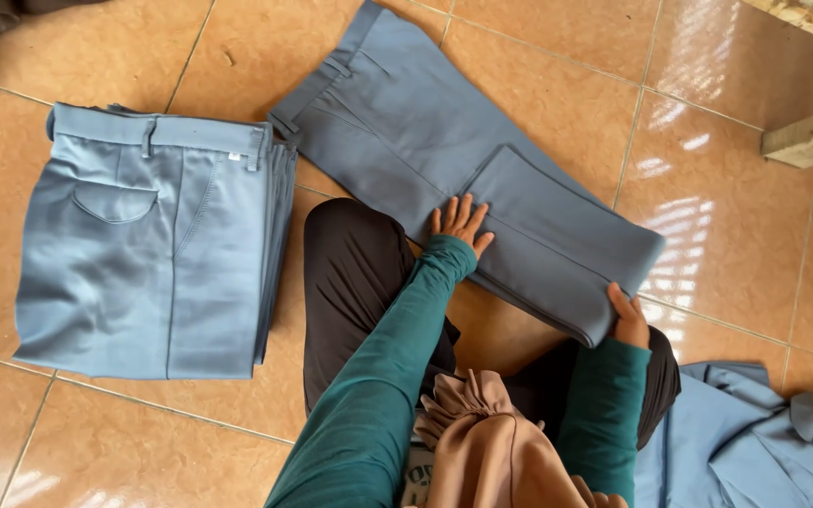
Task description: The person sits on a tiled floor and folds a pair of light blue trousers by hand. They align the legs, fold the garment in half lengthwise, and then fold it into a compact rectangle, placing the finished item onto a stack of similar trousers.
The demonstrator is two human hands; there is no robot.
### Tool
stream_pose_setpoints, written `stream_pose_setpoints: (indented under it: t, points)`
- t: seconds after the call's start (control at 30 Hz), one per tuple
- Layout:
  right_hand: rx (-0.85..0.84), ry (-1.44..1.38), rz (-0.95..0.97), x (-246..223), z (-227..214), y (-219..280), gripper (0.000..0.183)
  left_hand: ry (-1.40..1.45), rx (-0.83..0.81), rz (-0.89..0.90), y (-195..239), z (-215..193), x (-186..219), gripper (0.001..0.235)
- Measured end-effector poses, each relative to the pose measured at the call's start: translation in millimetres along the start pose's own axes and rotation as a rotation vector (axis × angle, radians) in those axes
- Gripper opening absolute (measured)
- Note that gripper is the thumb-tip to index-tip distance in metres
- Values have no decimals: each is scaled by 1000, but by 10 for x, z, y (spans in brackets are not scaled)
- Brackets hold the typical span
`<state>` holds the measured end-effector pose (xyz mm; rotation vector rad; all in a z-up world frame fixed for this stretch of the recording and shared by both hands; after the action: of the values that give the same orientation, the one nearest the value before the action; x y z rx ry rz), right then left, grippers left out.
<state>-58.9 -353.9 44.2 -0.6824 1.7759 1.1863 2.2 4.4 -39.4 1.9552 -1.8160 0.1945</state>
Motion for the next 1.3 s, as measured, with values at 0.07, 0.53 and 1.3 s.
stream_pose_setpoints:
  t: [0.07, 0.53, 1.3]
  points:
    - [4, -61, -24, -284, -35, 334, 73, 51, -17, 64, -57, 304, 139, 68]
    - [221, -464, -252, -2083, 387, 1354, 15, 1310, -138, -244, 1123, 1410, 883, 54]
    - [137, 1214, -613, 727, 916, -1099, 34, 694, -155, 74, 1220, 1002, 975, 30]
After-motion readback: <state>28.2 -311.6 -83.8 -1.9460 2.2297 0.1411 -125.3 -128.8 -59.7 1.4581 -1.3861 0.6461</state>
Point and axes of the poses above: each hand's wrist, its own y-axis away from the middle knuckle, its own z-axis out of the palm, x = y × z, the point moved 7 cm from there along -y, towards the middle knuckle, and after that the axes turned 7 degrees about x, right-handed, at the moved point
